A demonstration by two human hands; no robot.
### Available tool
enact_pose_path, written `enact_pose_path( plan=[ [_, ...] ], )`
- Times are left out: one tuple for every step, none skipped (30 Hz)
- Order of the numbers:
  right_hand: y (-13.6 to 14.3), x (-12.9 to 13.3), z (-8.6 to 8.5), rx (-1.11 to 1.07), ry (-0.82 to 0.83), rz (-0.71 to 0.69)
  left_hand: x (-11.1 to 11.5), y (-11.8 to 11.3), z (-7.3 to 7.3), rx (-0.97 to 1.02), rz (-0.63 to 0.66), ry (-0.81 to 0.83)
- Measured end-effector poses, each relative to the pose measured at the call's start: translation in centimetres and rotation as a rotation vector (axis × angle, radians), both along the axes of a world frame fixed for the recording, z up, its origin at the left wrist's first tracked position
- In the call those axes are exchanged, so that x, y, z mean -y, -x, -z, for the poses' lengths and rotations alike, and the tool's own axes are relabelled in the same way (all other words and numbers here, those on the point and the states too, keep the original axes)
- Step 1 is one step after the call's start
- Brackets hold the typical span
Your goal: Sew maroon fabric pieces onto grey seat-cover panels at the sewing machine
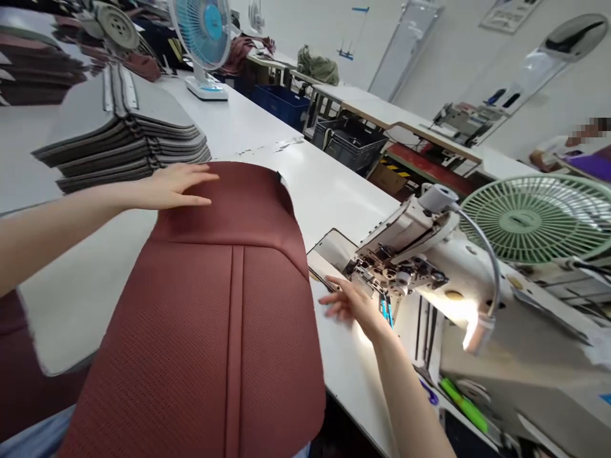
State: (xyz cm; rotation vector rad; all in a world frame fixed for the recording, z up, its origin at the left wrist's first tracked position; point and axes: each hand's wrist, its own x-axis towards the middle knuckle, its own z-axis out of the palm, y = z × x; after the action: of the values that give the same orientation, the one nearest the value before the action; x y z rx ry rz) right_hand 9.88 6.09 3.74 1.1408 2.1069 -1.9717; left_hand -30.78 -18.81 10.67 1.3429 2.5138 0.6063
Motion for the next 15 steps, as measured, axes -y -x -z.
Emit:
enact_pose_path(
  plan=[
    [-1.6, 1.1, 0.1, -0.02, 0.019, 0.033, 0.3, 1.0, 1.9, -0.09, -0.173, -0.067],
    [-3.1, 2.6, 0.2, -0.036, 0.047, 0.019, 0.7, 2.0, 3.7, -0.13, -0.317, -0.133],
    [-4.5, 4.2, 0.4, -0.064, 0.062, -0.004, 1.2, 3.0, 5.4, -0.105, -0.435, -0.212],
    [-5.6, 5.9, 0.6, -0.099, 0.067, -0.032, 1.6, 3.7, 6.9, -0.017, -0.521, -0.299],
    [-6.5, 7.4, 0.9, -0.142, 0.066, -0.05, 1.9, 4.3, 8.1, 0.099, -0.574, -0.377],
    [-7.1, 8.7, 1.1, -0.153, 0.027, -0.048, 2.1, 4.5, 9.1, 0.22, -0.6, -0.439],
    [-7.5, 9.7, 1.3, -0.148, -0.025, -0.051, 2.1, 4.6, 9.7, 0.323, -0.604, -0.479],
    [-7.5, 10.3, 1.4, -0.132, -0.086, -0.051, 1.9, 4.6, 10.0, 0.392, -0.595, -0.498],
    [-7.4, 10.5, 1.4, -0.11, -0.153, -0.049, 1.7, 4.5, 10.0, 0.422, -0.579, -0.501],
    [-7.0, 10.4, 1.2, -0.099, -0.224, -0.039, 1.4, 4.4, 9.6, 0.426, -0.564, -0.502],
    [-6.5, 10.2, 0.9, -0.105, -0.3, -0.021, 1.2, 4.3, 8.9, 0.422, -0.554, -0.519],
    [-5.9, 9.9, 0.4, -0.126, -0.38, 0.0, 1.2, 4.4, 7.8, 0.402, -0.545, -0.551],
    [-5.1, 9.6, -0.2, -0.159, -0.465, 0.016, 1.3, 4.6, 6.4, 0.368, -0.535, -0.593],
    [-4.3, 9.5, -0.9, -0.201, -0.552, 0.023, 1.8, 5.0, 4.8, 0.321, -0.53, -0.645],
    [-3.3, 9.6, -1.5, -0.247, -0.631, 0.012, 2.6, 5.5, 3.0, 0.265, -0.524, -0.701]
  ],
)
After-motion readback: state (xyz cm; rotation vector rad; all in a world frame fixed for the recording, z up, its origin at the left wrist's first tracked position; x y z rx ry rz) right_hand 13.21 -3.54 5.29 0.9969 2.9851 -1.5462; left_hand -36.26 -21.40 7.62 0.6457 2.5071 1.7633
